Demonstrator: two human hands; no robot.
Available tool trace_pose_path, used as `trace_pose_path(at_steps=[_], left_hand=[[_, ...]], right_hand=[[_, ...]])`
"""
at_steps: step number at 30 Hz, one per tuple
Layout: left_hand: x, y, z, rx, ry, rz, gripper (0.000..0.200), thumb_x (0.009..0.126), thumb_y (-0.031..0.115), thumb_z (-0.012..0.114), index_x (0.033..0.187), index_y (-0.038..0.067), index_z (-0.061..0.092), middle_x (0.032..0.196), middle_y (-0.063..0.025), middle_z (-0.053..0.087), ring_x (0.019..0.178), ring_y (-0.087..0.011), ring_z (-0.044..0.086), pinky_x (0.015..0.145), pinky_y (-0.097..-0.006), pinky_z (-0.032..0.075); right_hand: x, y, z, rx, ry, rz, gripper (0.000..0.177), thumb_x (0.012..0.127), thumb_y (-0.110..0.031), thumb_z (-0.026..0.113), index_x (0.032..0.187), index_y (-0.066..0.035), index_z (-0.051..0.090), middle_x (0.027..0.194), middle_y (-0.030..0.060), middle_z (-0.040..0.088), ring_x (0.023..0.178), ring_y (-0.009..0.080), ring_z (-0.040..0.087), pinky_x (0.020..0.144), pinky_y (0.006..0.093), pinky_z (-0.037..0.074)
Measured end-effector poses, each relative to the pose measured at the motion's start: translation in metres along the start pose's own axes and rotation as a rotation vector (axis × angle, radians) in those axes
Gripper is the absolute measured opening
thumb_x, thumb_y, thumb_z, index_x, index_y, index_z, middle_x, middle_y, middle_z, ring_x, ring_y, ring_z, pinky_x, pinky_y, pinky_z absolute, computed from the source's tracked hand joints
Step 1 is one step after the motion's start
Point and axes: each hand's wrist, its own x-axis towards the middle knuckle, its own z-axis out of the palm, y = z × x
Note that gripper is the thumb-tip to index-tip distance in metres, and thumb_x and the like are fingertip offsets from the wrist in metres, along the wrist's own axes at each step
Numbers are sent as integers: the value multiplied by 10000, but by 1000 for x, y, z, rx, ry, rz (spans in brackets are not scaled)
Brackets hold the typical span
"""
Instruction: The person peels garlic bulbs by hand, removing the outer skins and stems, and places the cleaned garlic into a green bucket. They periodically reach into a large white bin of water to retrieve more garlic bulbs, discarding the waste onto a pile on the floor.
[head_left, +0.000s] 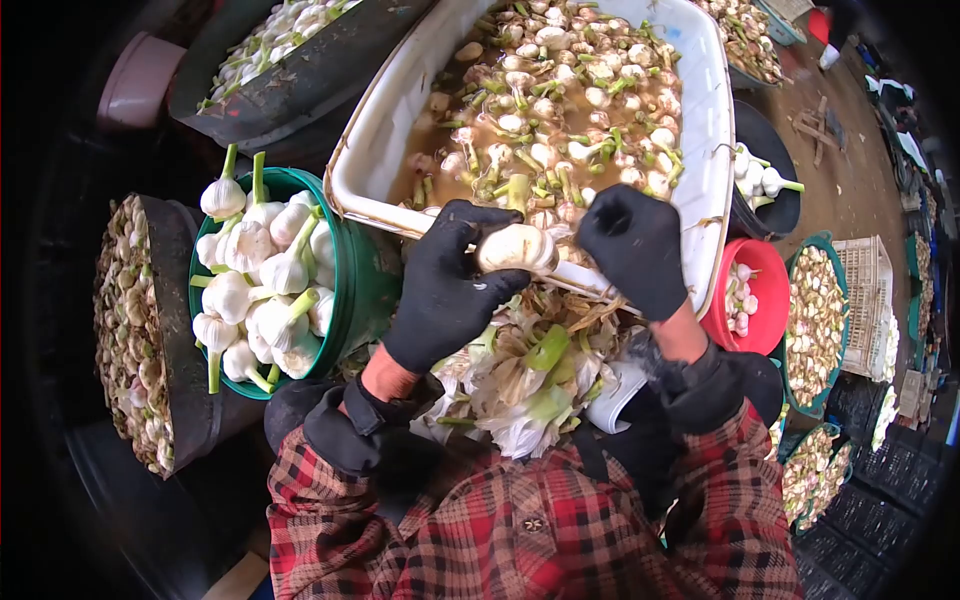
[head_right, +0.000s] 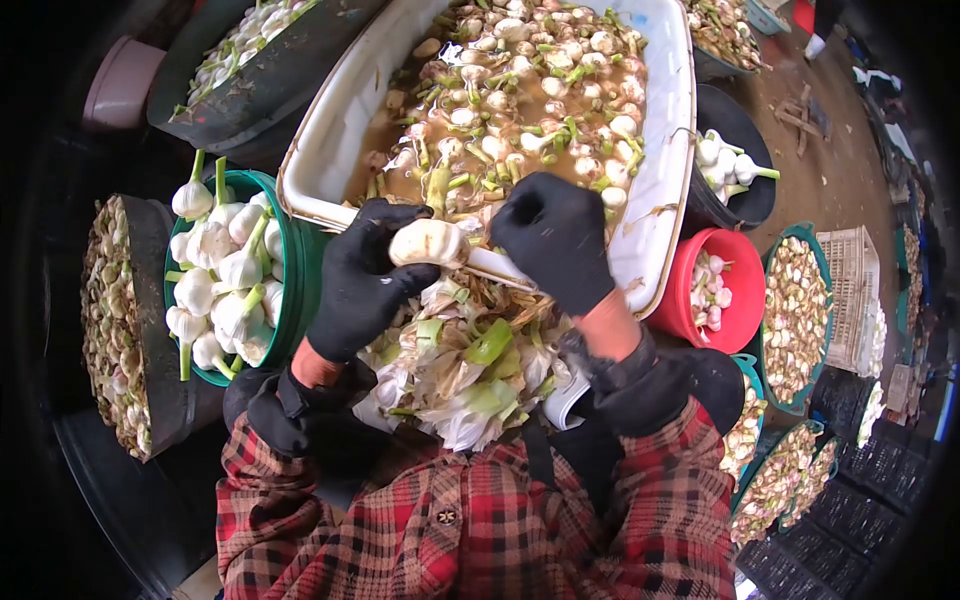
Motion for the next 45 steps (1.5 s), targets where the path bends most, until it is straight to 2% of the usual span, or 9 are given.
trace_pose_path(at_steps=[3,7,10,20,22,29,33,41,45], left_hand=[[4,14,-7,-244,-94,-69,513,733,63,773,1185,-3,541,1120,-50,587,1063,-137,561,931,-297,468],[6,10,-3,-262,49,-150,486,742,36,771,1173,-17,554,1102,-82,610,1045,-147,581,921,-303,482],[5,3,3,-165,90,-114,462,746,19,756,1162,-16,557,1116,-74,605,1048,-145,575,918,-299,479],[0,-2,11,343,185,109,436,655,-15,767,1063,-23,613,988,-110,582,911,-184,589,830,-285,465],[-1,1,11,388,180,108,434,653,-18,762,1060,-23,612,972,-115,577,900,-199,589,815,-292,465],[-2,1,11,464,132,191,424,647,6,767,1044,-16,618,941,-126,569,881,-222,582,797,-312,463],[1,9,5,443,44,181,419,663,29,777,1048,-16,618,947,-118,579,906,-220,576,828,-319,452],[1,9,-1,-278,-207,-42,474,779,38,722,1223,6,557,1190,-64,549,1090,-152,535,920,-296,462],[2,12,-4,-440,-226,-213,483,814,61,689,1265,2,527,1219,-67,543,1113,-162,531,918,-302,465]], right_hand=[[5,44,-15,-350,-61,75,44,711,-47,653,753,-37,643,682,109,640,608,240,650,579,311,508],[4,23,-16,-215,-17,-103,114,730,-37,643,843,-36,660,789,112,655,669,250,658,610,318,515],[1,-20,-10,97,-111,-80,170,744,-32,639,912,-41,662,879,118,652,692,279,649,626,337,519],[-15,-39,7,-367,-89,-458,163,743,-36,691,902,-48,655,833,94,632,726,276,629,626,362,499],[-16,-35,13,-371,-37,-500,109,687,-93,632,769,-92,560,730,64,525,672,266,568,571,388,457],[-18,-29,16,-375,-40,-449,122,665,-91,656,731,-92,553,709,74,525,651,271,571,559,388,457],[-10,-16,11,-24,-24,-169,95,667,-58,664,684,-63,571,632,91,575,565,273,598,530,348,474],[0,28,-9,-430,-96,63,95,702,-29,622,789,-64,639,772,127,648,713,309,649,638,382,512],[7,0,-22,-160,-42,-266,250,713,12,590,944,-60,652,964,138,636,863,318,625,752,386,507]])
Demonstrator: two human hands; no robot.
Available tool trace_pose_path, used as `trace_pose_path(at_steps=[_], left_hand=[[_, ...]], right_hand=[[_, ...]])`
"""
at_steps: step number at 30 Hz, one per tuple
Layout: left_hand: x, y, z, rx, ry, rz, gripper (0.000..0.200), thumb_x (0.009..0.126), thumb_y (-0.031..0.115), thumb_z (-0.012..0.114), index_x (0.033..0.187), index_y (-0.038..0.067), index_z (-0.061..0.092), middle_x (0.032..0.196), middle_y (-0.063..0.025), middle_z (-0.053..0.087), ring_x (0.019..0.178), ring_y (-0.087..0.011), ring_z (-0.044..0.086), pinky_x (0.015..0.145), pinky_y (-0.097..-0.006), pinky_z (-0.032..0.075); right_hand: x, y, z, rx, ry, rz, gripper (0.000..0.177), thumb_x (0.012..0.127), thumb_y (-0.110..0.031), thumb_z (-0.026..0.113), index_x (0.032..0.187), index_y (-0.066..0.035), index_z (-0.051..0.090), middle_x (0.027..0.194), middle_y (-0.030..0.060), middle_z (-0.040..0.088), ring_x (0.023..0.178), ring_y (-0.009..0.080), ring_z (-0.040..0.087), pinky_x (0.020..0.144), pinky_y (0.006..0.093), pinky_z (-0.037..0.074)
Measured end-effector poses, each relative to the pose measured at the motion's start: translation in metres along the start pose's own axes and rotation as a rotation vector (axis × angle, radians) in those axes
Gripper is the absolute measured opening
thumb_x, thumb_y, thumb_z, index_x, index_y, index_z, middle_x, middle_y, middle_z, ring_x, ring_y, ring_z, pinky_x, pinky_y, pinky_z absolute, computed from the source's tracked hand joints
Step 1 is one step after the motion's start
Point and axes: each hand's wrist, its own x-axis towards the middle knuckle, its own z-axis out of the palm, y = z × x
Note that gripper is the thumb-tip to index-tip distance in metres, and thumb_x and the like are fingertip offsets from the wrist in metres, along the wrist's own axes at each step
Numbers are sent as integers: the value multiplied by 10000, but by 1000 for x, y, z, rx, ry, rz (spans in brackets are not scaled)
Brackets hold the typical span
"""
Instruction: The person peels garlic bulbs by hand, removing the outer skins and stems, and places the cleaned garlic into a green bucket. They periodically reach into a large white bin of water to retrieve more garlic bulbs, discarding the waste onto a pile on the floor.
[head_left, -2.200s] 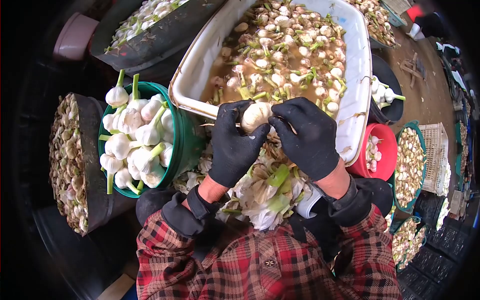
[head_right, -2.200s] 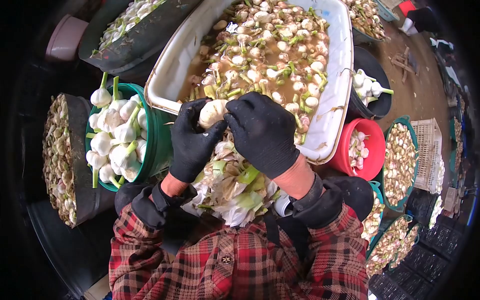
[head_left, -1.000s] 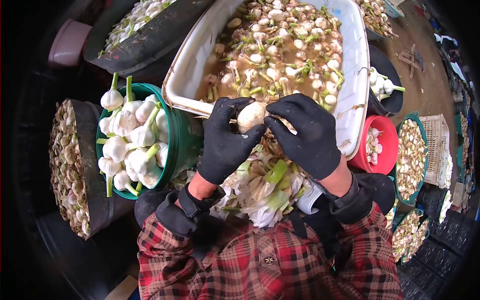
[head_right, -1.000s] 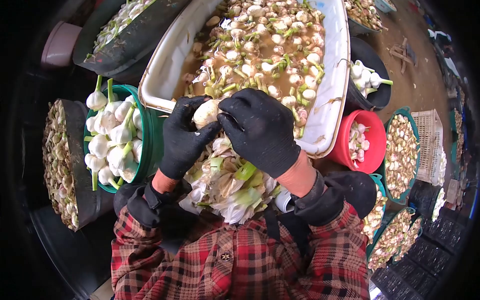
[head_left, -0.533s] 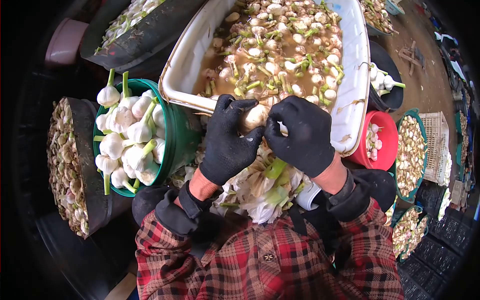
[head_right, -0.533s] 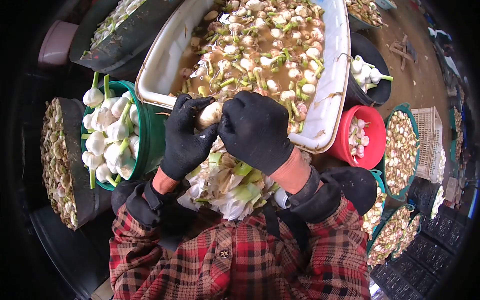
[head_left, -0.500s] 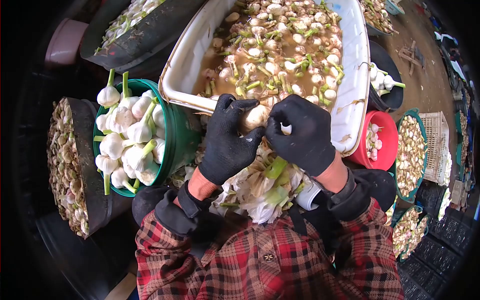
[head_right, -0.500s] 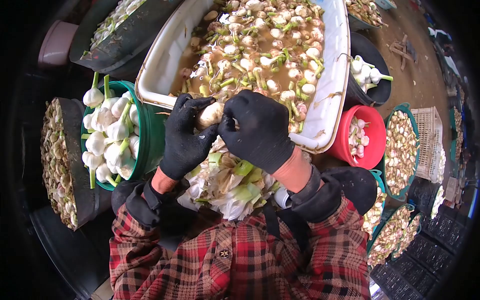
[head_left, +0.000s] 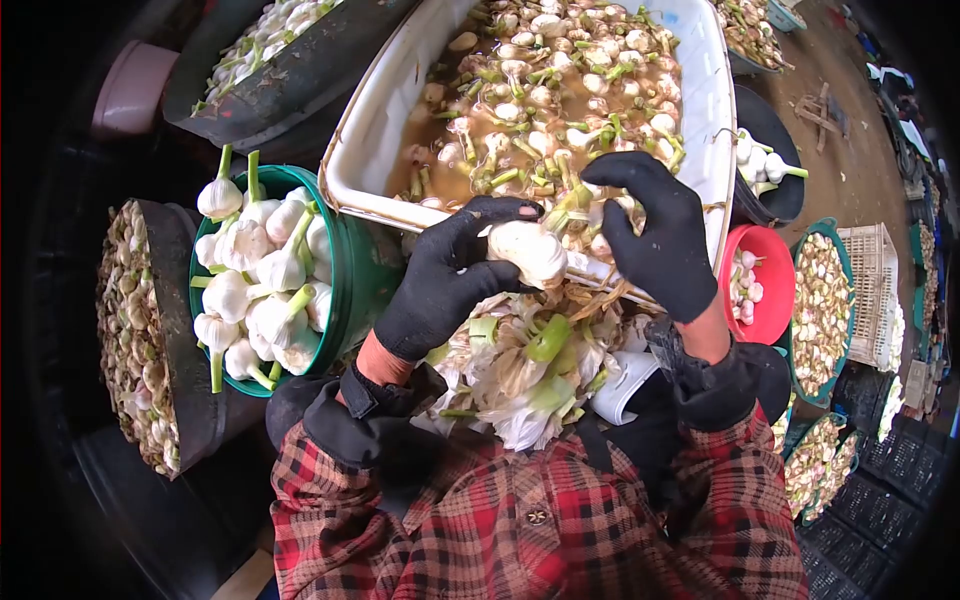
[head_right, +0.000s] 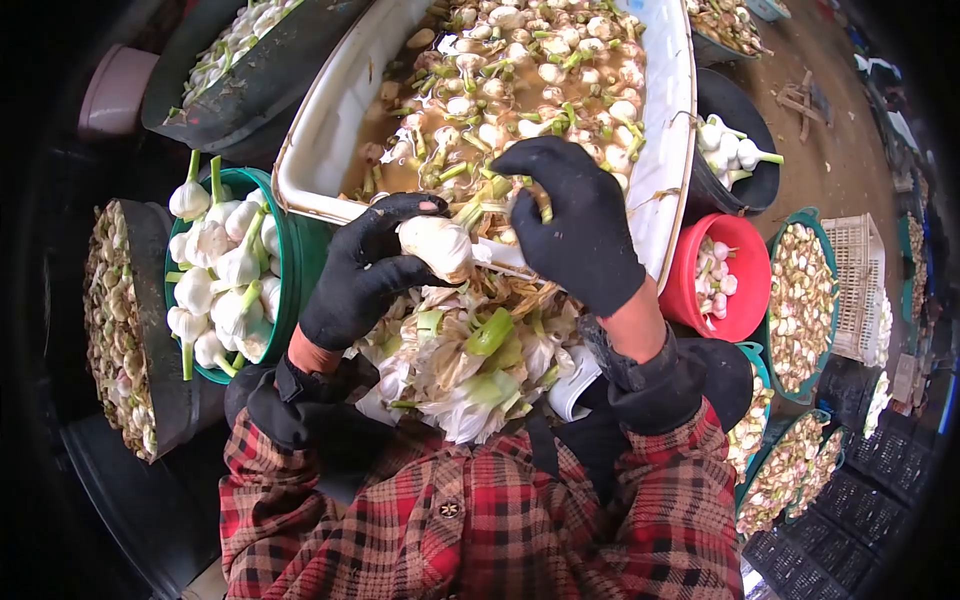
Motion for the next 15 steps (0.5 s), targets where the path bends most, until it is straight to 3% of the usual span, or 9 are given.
trace_pose_path(at_steps=[3,6,9,12,15], left_hand=[[2,-6,-3,21,-15,12,499,824,96,670,1286,6,503,1238,-75,531,1136,-174,521,936,-307,455],[1,-13,-5,-11,-62,84,589,809,153,674,1337,17,452,1286,-87,501,1168,-170,493,975,-302,417],[2,-10,6,107,57,75,777,774,215,717,1417,12,330,1334,-125,454,1236,-180,417,1048,-329,328],[5,-13,2,343,41,164,790,772,234,725,1412,-5,328,1350,-137,437,1262,-206,392,1070,-350,303],[4,-16,2,349,40,96,834,766,250,732,1429,-6,295,1383,-148,411,1283,-217,373,1080,-356,287]], right_hand=[[2,-25,-1,130,-119,-147,274,708,-48,668,981,-64,644,974,106,632,932,302,597,808,388,486],[-2,-22,6,61,-154,-178,304,708,-88,708,1003,-62,636,982,108,629,938,300,596,807,393,482],[-4,-20,8,130,-179,-180,268,699,-116,731,950,-54,660,927,97,643,880,295,611,758,391,490],[-11,-19,14,171,-202,-180,210,700,-110,723,896,-53,672,872,83,645,811,287,621,717,389,494],[-13,-26,17,83,-164,-205,146,710,-88,695,847,-55,658,820,76,635,756,281,620,680,394,490]])
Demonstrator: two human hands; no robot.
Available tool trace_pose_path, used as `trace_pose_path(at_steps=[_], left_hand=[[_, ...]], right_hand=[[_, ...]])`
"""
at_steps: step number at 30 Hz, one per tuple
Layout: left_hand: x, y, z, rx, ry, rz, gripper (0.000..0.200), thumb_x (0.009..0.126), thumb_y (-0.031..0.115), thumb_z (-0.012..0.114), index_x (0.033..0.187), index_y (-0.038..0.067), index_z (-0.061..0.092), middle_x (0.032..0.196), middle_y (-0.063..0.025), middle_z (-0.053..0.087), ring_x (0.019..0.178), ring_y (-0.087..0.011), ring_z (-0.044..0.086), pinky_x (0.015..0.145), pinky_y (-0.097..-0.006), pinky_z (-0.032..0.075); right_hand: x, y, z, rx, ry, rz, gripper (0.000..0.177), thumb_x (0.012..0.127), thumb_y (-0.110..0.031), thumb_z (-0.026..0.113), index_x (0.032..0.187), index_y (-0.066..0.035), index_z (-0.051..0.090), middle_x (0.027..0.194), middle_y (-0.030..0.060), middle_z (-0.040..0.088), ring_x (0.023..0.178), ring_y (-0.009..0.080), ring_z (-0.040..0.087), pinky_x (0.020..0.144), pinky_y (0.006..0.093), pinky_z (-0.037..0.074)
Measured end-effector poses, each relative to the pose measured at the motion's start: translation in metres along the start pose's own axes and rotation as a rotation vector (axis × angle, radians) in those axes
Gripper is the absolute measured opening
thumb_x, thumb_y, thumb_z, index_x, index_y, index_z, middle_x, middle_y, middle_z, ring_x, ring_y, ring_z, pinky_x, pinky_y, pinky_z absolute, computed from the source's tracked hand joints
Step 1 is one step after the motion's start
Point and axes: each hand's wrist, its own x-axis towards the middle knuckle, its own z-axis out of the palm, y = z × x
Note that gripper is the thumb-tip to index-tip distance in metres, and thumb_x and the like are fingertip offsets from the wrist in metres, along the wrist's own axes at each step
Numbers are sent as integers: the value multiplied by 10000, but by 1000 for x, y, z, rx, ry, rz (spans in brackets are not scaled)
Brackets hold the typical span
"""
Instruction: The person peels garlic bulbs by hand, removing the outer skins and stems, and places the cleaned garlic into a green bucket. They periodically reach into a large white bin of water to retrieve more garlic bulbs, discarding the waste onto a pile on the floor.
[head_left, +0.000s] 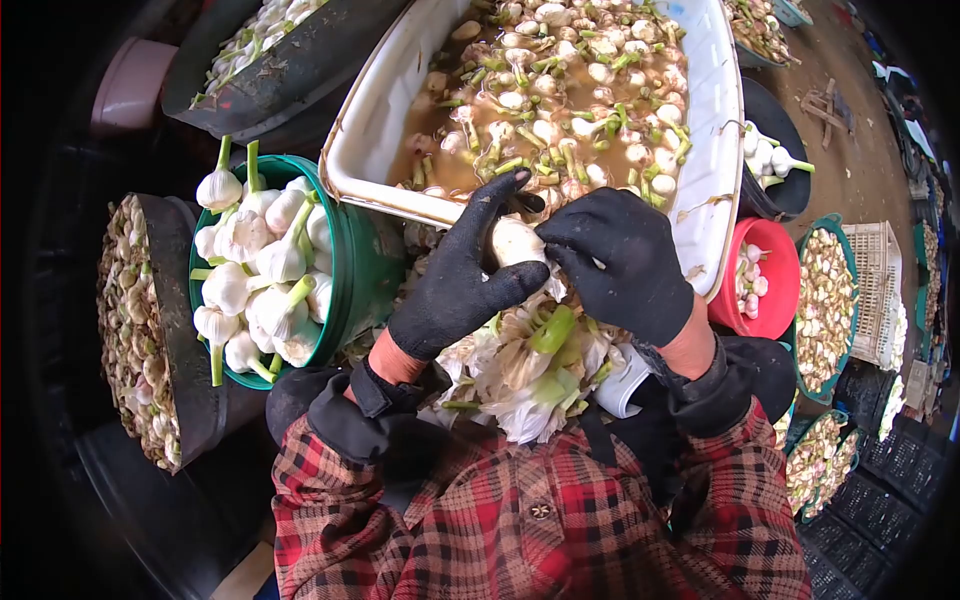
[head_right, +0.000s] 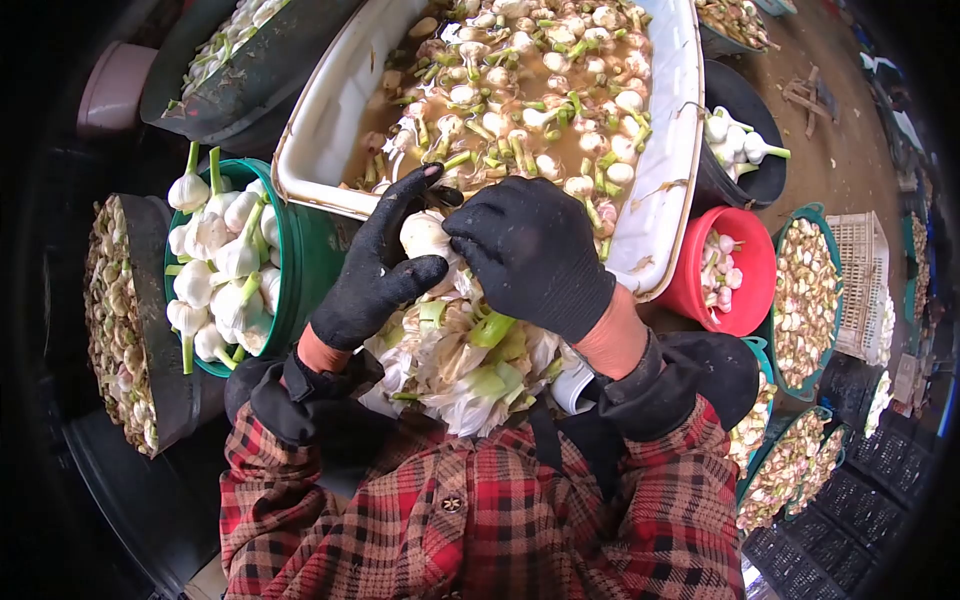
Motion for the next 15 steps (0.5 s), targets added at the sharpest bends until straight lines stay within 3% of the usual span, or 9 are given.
trace_pose_path(at_steps=[4,6,8,11,13,15], left_hand=[[-3,-2,2,29,-28,-28,870,766,227,710,1447,-28,233,1436,-188,358,1341,-251,331,1105,-364,255],[-8,-3,4,246,-65,182,885,763,192,660,1455,-59,170,1479,-231,287,1389,-293,275,1129,-373,216],[-11,-1,9,260,-113,211,885,758,185,639,1454,-70,154,1490,-243,258,1401,-309,248,1137,-378,198],[-10,0,11,229,-141,219,922,728,168,625,1458,-76,118,1503,-245,222,1414,-330,216,1147,-390,175],[-9,6,7,286,-78,213,957,706,143,640,1464,-65,96,1502,-241,218,1416,-330,207,1149,-391,170],[-8,2,5,279,-65,215,978,695,140,652,1470,-54,87,1498,-240,225,1414,-322,211,1148,-386,172]], right_hand=[[-5,-4,10,-75,51,44,75,737,-47,633,801,-50,595,755,95,600,694,298,603,630,411,479],[-8,-3,16,5,44,138,68,743,-39,619,798,-43,580,744,104,588,677,314,596,616,417,478],[-11,1,20,84,39,230,62,750,-31,605,795,-36,564,732,113,576,660,330,589,603,422,476],[-12,8,17,79,-39,246,73,769,-37,621,829,-23,581,742,116,590,630,296,595,587,390,479],[-6,5,11,464,-111,518,134,778,-52,662,896,-11,614,760,118,618,635,227,605,601,339,477],[-7,6,10,553,-51,485,181,784,-60,686,953,-14,642,781,120,638,639,182,602,611,308,471]])
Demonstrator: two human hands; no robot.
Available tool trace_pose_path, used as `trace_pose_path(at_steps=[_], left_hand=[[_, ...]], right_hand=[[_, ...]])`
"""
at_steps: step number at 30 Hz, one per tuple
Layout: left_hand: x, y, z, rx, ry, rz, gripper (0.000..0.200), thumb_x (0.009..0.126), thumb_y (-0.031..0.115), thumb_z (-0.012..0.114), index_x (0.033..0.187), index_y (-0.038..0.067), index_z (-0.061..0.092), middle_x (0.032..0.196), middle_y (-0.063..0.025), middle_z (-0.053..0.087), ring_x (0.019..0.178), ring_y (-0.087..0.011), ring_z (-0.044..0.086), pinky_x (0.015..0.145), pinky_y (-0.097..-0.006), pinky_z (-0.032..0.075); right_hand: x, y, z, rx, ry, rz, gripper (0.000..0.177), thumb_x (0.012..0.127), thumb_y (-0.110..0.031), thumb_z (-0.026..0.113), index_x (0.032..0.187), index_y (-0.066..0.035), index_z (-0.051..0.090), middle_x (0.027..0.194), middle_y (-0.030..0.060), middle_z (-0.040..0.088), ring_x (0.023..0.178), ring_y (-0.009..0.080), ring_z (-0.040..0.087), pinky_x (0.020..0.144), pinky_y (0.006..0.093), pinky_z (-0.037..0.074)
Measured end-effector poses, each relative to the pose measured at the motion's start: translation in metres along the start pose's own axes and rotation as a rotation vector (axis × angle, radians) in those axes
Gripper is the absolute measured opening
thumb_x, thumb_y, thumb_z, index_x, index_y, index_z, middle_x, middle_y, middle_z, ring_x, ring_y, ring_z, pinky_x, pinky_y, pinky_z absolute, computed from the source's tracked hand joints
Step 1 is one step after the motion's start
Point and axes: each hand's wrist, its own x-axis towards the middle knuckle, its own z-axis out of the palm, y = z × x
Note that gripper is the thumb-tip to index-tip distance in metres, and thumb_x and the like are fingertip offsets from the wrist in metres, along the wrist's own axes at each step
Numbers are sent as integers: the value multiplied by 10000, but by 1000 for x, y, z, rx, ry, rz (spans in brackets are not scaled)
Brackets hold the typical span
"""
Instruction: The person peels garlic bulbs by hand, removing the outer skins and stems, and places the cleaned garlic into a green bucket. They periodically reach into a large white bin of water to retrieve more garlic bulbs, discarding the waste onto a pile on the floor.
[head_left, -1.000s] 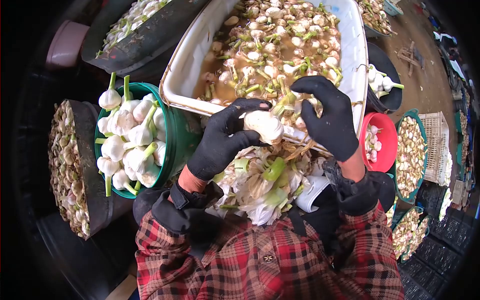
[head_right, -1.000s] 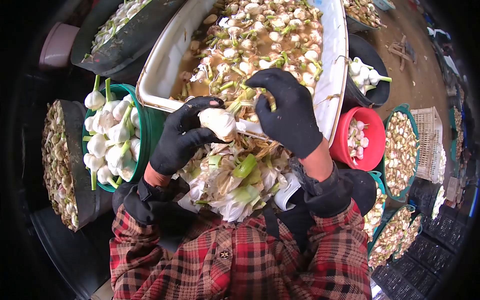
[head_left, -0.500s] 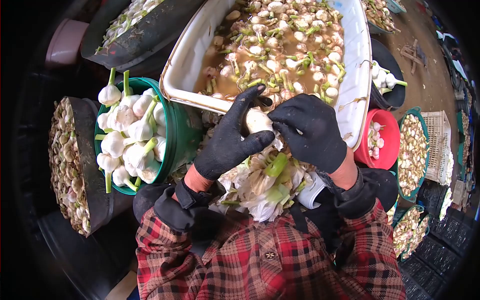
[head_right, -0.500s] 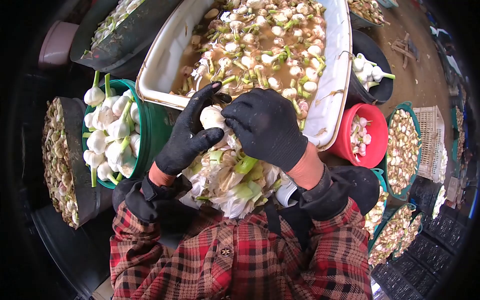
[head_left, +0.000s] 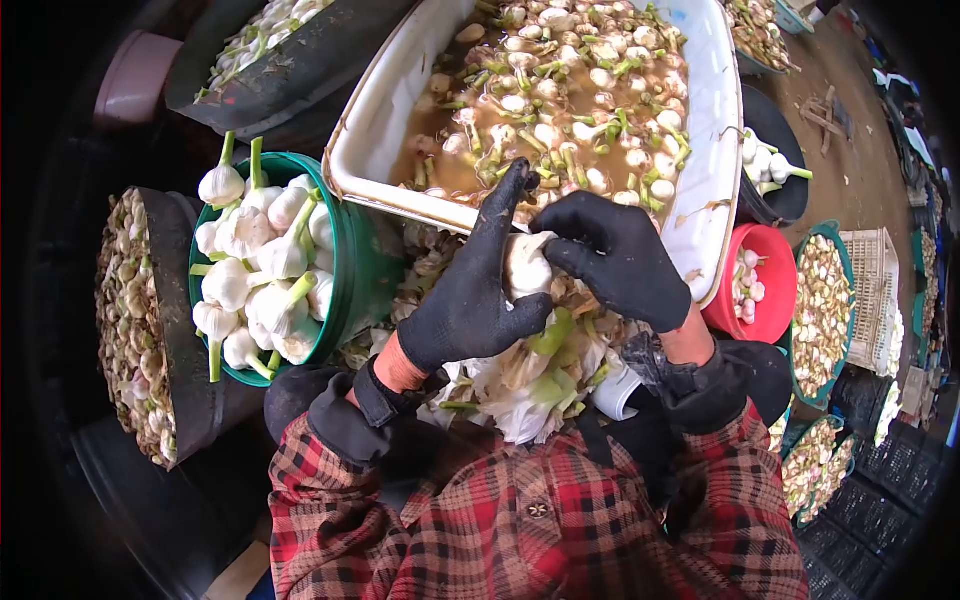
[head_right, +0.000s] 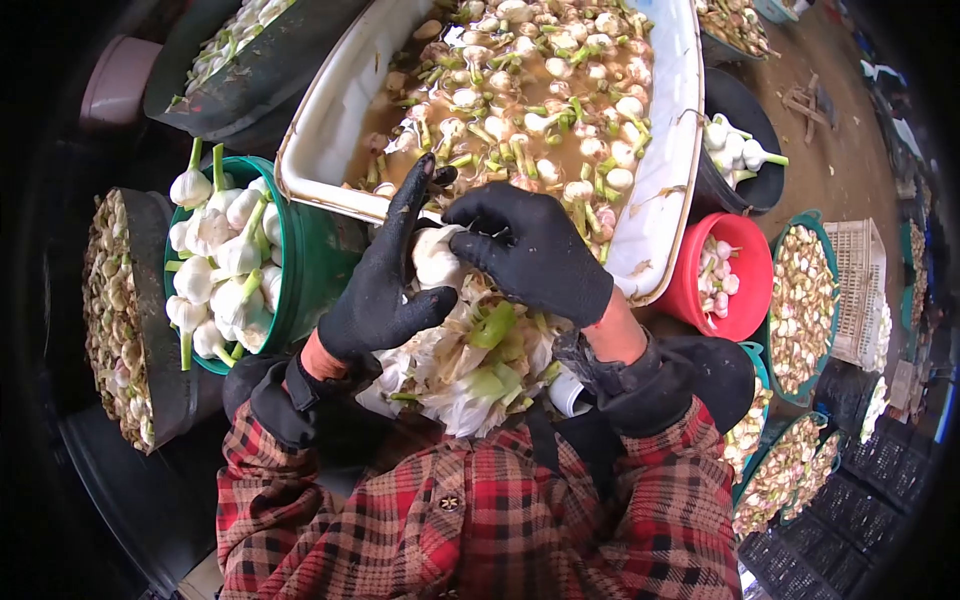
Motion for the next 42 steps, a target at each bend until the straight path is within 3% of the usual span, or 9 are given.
trace_pose_path(at_steps=[4,8,10,14,21,31,33,37,42], left_hand=[[-1,-1,6,-44,42,-34,922,762,220,666,1461,-56,133,1479,-254,257,1399,-344,246,1138,-385,202],[4,8,4,92,184,-308,616,863,339,657,1263,-81,451,1108,-290,574,1043,-375,596,876,-415,462],[6,12,-1,38,9,-537,493,881,280,649,1217,-54,514,887,-155,649,860,-222,652,773,-347,513],[0,4,9,154,139,-240,398,828,243,662,1099,-29,556,957,-257,613,862,-399,622,744,-427,494],[-2,7,8,244,173,-4,474,792,160,655,1193,-56,522,1112,-196,604,1001,-288,622,880,-346,475],[1,9,-5,-641,169,-269,651,791,171,676,1349,-21,401,1299,-137,496,1267,-224,440,1070,-362,333],[-3,-3,-9,-223,36,151,577,780,85,526,1343,-6,436,1314,-89,487,1198,-166,471,962,-309,433],[2,18,-2,-965,81,-326,553,783,172,625,1289,-1,484,1215,-112,552,1084,-162,542,888,-306,473],[2,15,1,148,223,-36,377,774,195,681,1082,8,567,989,-59,642,930,-188,613,825,-323,491]], right_hand=[[-3,-6,4,-208,0,-32,167,779,-46,665,944,-24,644,829,125,634,664,252,621,622,334,484],[-5,-7,13,-392,167,-260,79,762,-11,616,838,-34,610,816,138,607,740,353,621,607,389,486],[-6,-4,15,-412,190,-283,65,767,-19,615,831,-29,611,787,151,610,714,353,621,607,396,485],[-5,2,14,-339,200,-141,49,769,-29,615,817,-18,615,738,171,615,696,356,625,608,399,481],[3,17,3,-222,235,38,138,822,-93,619,831,41,646,687,210,623,619,315,619,596,374,464],[7,31,8,-290,417,16,113,846,-43,540,859,15,636,722,221,613,679,368,620,599,390,461],[6,38,6,-321,439,-19,110,846,-39,536,859,12,632,728,222,612,692,375,621,603,397,463],[3,37,3,-341,459,-46,92,850,-35,532,869,2,613,748,223,612,726,393,621,615,412,469],[-18,7,14,-265,259,-80,112,833,-31,547,932,0,589,778,205,615,709,383,622,607,426,474]])
